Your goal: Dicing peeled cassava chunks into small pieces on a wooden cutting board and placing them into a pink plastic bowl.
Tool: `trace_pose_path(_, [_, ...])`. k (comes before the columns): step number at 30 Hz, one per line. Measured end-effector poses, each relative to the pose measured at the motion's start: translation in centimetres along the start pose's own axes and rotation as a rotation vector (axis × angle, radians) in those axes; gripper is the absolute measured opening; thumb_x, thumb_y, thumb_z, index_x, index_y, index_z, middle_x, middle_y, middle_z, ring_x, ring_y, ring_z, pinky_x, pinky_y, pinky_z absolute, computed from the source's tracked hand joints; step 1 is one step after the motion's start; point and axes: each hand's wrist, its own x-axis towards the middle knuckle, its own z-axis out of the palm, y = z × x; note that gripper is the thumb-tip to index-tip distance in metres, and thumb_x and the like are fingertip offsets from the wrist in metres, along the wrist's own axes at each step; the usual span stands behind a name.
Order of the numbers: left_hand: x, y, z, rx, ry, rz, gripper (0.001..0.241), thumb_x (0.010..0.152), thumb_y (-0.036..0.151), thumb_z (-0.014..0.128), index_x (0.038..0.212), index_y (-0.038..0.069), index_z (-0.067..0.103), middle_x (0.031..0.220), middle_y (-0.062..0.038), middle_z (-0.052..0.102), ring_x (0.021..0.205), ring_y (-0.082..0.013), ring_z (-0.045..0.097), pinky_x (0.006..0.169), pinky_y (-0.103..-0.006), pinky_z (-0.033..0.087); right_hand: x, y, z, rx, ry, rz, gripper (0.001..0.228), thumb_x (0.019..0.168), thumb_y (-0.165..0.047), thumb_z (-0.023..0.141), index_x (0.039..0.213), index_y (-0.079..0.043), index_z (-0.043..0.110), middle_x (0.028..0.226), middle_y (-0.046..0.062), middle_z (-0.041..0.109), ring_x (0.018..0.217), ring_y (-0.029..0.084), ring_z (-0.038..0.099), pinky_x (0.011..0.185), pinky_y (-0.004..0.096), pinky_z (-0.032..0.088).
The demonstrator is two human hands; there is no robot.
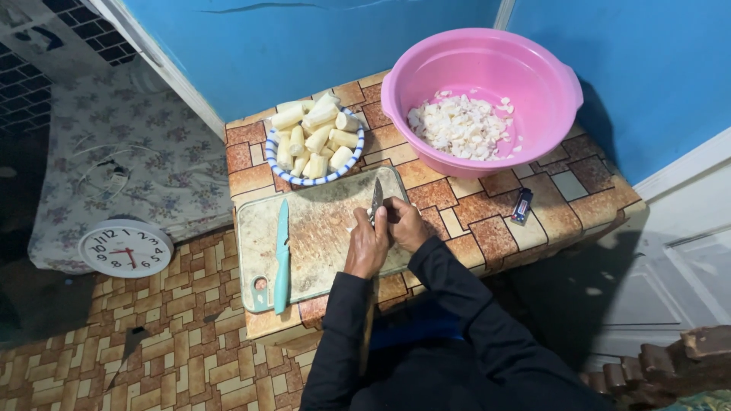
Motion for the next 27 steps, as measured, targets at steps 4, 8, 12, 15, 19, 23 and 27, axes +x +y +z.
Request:
trace_pose_path(4, [0.1,0.4,-0.7,-0.052,0.001,-0.026,0.055,0.092,0.058,0.021,0.105,0.006,0.034,0.1,-0.037,0.056,0.101,-0.0493,0.056,0.08,-0.0536,0.047,-0.1,0.1,0.2,0.014,-0.015,0.065,0.021,0.074,-0.006,0.074,0.092,-0.011,0.066,0.08,0.003,0.066,0.073,0.007,0.057,0.067,0.022,0.05])
trace_pose_path(8, [1.2,-0.2,-1.3,-0.118,0.013,-0.057,0.058,0.092,0.058,0.02,0.102,0.004,0.037,0.102,-0.04,0.054,0.104,-0.0513,0.052,0.085,-0.0547,0.044,-0.1,1.2,0.7,0.081,-0.044,0.085,0.031,0.072,0.0,0.07,0.1,-0.008,0.06,0.088,0.003,0.063,0.077,0.007,0.056,0.072,0.023,0.051])
trace_pose_path(12, [3.0,-2.1,-1.1,-0.236,0.012,-0.061,0.064,0.091,0.06,0.02,0.102,0.0,0.04,0.103,-0.043,0.051,0.104,-0.0545,0.05,0.084,-0.0558,0.044,0.3,0.3,1.0,0.125,0.012,0.102,0.034,0.077,-0.001,0.065,0.11,-0.006,0.058,0.088,0.0,0.059,0.076,0.003,0.057,0.071,0.02,0.052])
trace_pose_path(15, [8.2,-9.3,2.9,-0.694,0.029,-0.012,0.046,0.096,0.05,0.029,0.101,0.005,0.039,0.055,-0.002,0.034,0.034,-0.012,0.037,0.025,-0.0217,0.028,0.3,-1.1,0.7,0.205,0.071,0.049,0.031,0.08,-0.005,0.066,0.11,-0.004,0.061,0.095,0.007,0.062,0.079,0.006,0.06,0.074,0.023,0.054])
trace_pose_path(19, [3.4,-4.7,0.9,-0.812,-0.01,-0.014,0.049,0.096,0.051,0.029,0.108,0.004,0.038,0.056,0.001,0.028,0.033,-0.01,0.031,0.023,-0.0218,0.026,-0.5,-3.6,1.1,0.247,0.096,0.046,0.031,0.084,-0.007,0.06,0.114,0.0,0.059,0.098,0.012,0.061,0.078,0.011,0.061,0.074,0.026,0.056])
trace_pose_path(23, [3.2,-4.3,0.8,-0.808,-0.053,0.029,0.059,0.096,0.051,0.029,0.12,-0.002,0.033,0.057,-0.001,0.029,0.034,-0.0096,0.031,0.023,-0.0213,0.027,-0.1,-3.5,1.2,0.305,0.125,0.047,0.039,0.084,-0.008,0.057,0.121,0.0,0.052,0.093,0.009,0.061,0.07,0.008,0.063,0.066,0.018,0.056])
trace_pose_path(27, [5.7,-7.5,1.8,-0.692,-0.03,0.14,0.06,0.098,0.047,0.026,0.128,-0.005,0.03,0.058,-0.006,0.038,0.035,-0.0136,0.039,0.023,-0.0237,0.031,0.9,0.7,0.6,0.347,0.183,0.025,0.032,0.082,-0.008,0.062,0.112,0.001,0.055,0.086,0.008,0.056,0.065,0.01,0.063,0.059,0.02,0.056])
